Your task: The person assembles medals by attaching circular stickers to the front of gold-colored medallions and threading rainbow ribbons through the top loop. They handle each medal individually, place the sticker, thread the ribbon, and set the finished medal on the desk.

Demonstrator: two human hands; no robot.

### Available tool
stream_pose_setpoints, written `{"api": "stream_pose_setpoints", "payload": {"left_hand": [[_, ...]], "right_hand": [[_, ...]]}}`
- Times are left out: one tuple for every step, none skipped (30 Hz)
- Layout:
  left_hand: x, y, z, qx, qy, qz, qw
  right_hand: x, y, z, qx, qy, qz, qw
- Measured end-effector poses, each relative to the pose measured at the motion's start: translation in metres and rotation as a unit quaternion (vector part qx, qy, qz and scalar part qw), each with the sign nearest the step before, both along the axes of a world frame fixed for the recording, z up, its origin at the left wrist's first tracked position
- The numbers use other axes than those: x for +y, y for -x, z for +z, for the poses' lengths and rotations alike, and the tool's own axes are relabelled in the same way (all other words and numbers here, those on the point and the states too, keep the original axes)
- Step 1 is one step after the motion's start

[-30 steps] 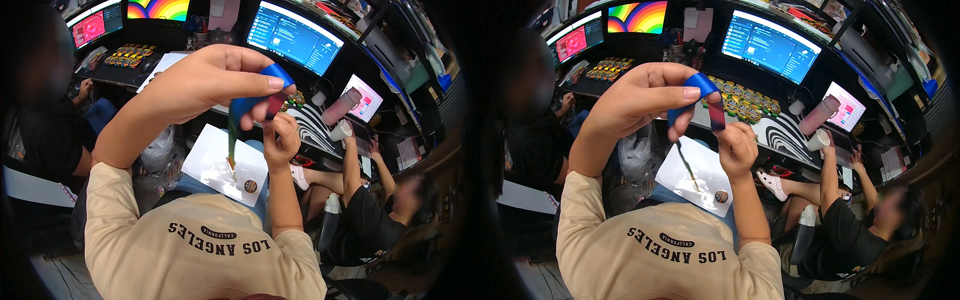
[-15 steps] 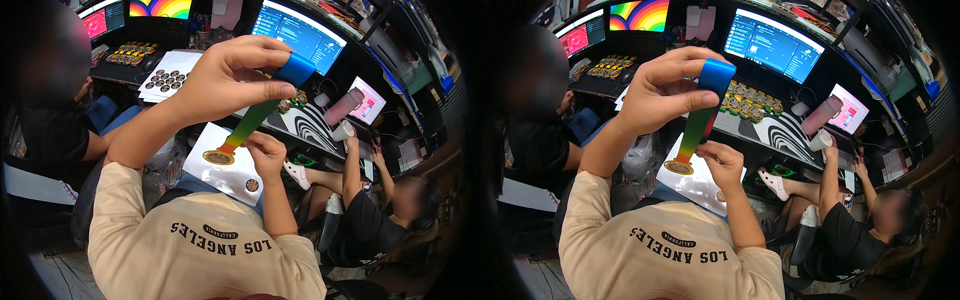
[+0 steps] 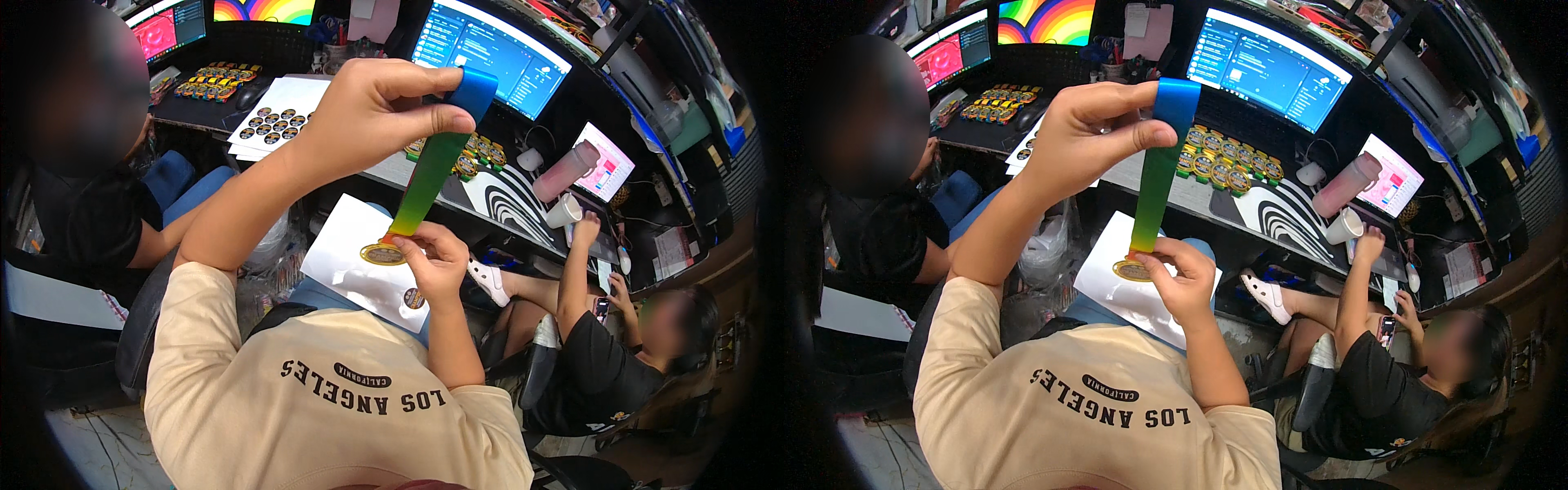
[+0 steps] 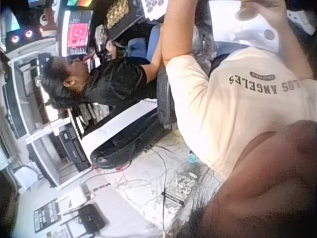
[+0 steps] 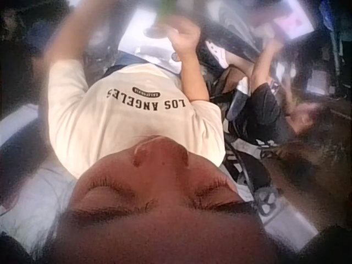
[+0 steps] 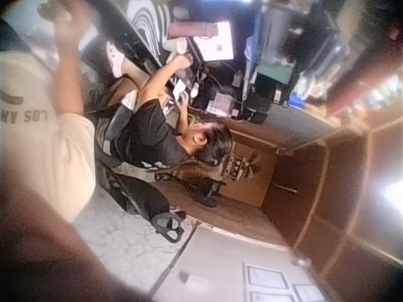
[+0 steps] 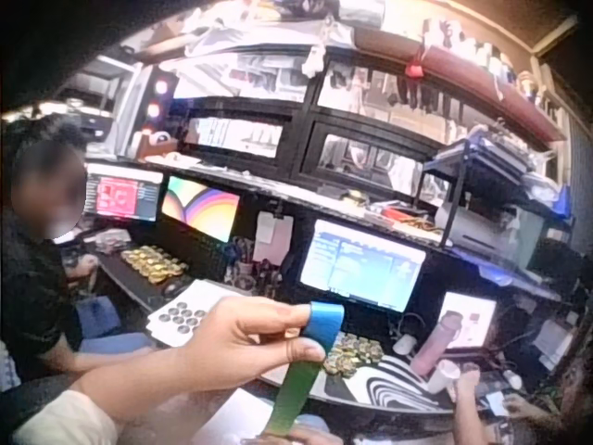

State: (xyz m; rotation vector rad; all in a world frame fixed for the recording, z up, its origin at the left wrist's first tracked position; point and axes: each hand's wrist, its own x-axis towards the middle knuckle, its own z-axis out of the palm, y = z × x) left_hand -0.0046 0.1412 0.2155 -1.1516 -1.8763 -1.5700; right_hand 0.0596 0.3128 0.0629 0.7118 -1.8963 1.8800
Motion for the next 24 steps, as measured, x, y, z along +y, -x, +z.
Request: {"api": "stream_pose_setpoints", "payload": {"left_hand": [[-0.001,0.002,-0.001,-0.051,0.008,-0.006,0.999],[-0.001,0.005,-0.002,-0.072,0.025,-0.016,0.997],[0.001,0.008,-0.004,-0.072,0.023,-0.033,0.997],[0.002,0.011,-0.005,-0.078,0.024,-0.048,0.996],[0.003,0.014,-0.006,-0.114,0.038,-0.048,0.992],[-0.002,0.015,-0.007,-0.142,0.106,-0.052,0.983],[-0.004,0.016,-0.008,-0.161,0.115,-0.094,0.976],[-0.006,0.017,-0.009,-0.195,0.135,-0.12,0.964],[-0.007,0.018,-0.01,-0.227,0.155,-0.14,0.951],[-0.006,0.018,-0.012,-0.237,0.167,-0.156,0.944],[-0.007,0.018,-0.014,-0.238,0.172,-0.171,0.941],[-0.007,0.019,-0.016,-0.243,0.179,-0.183,0.936],[-0.008,0.02,-0.018,-0.243,0.185,-0.199,0.931],[-0.009,0.021,-0.02,-0.244,0.201,-0.22,0.923],[-0.01,0.021,-0.023,-0.27,0.204,-0.267,0.902],[-0.011,0.021,-0.026,-0.291,0.206,-0.315,0.88],[-0.012,0.021,-0.03,-0.31,0.207,-0.361,0.855],[-0.011,0.02,-0.035,-0.333,0.215,-0.373,0.839],[-0.012,0.018,-0.04,-0.34,0.221,-0.409,0.817],[-0.011,0.016,-0.045,-0.365,0.233,-0.433,0.791],[-0.011,0.013,-0.051,-0.389,0.244,-0.456,0.762],[-0.01,0.011,-0.057,-0.395,0.258,-0.486,0.736],[-0.009,0.008,-0.063,-0.416,0.277,-0.479,0.722],[-0.006,0.006,-0.069,-0.439,0.292,-0.487,0.696]], "right_hand": [[-0.001,-0.002,-0.001,-0.015,0.024,-0.006,1.0],[-0.001,-0.004,-0.001,-0.036,0.038,-0.027,0.998],[-0.001,-0.007,-0.002,-0.057,0.051,-0.048,0.996],[0.0,-0.007,-0.003,-0.072,0.066,-0.061,0.993],[0.002,-0.006,-0.004,-0.095,0.066,-0.07,0.991],[0.005,-0.005,-0.005,-0.112,0.067,-0.071,0.989],[0.009,-0.002,-0.006,-0.123,0.073,-0.063,0.988],[0.013,0.0,-0.009,-0.135,0.043,-0.077,0.987],[0.018,0.004,-0.011,-0.048,-0.056,-0.125,0.989],[0.024,0.009,-0.012,0.037,-0.155,-0.165,0.973],[0.029,0.012,-0.015,0.13,-0.241,-0.211,0.938],[0.032,0.011,-0.018,-0.003,-0.182,-0.152,0.971],[0.034,0.008,-0.021,-0.129,-0.109,-0.098,0.981],[0.036,0.008,-0.023,-0.256,-0.038,-0.036,0.965],[0.038,0.008,-0.024,-0.302,0.029,0.029,0.952],[0.041,0.009,-0.023,-0.349,0.09,0.099,0.927],[0.044,0.01,-0.022,-0.392,0.151,0.168,0.892],[0.047,0.011,-0.021,-0.434,0.126,0.186,0.873],[0.05,0.012,-0.019,-0.456,0.157,0.201,0.853],[0.052,0.013,-0.016,-0.487,0.183,0.199,0.831],[0.054,0.014,-0.014,-0.503,0.226,0.231,0.802],[0.055,0.015,-0.01,-0.503,0.198,0.166,0.825],[0.056,0.017,-0.006,-0.447,0.15,0.137,0.871],[0.057,0.018,0.001,-0.366,0.093,0.111,0.919]]}}
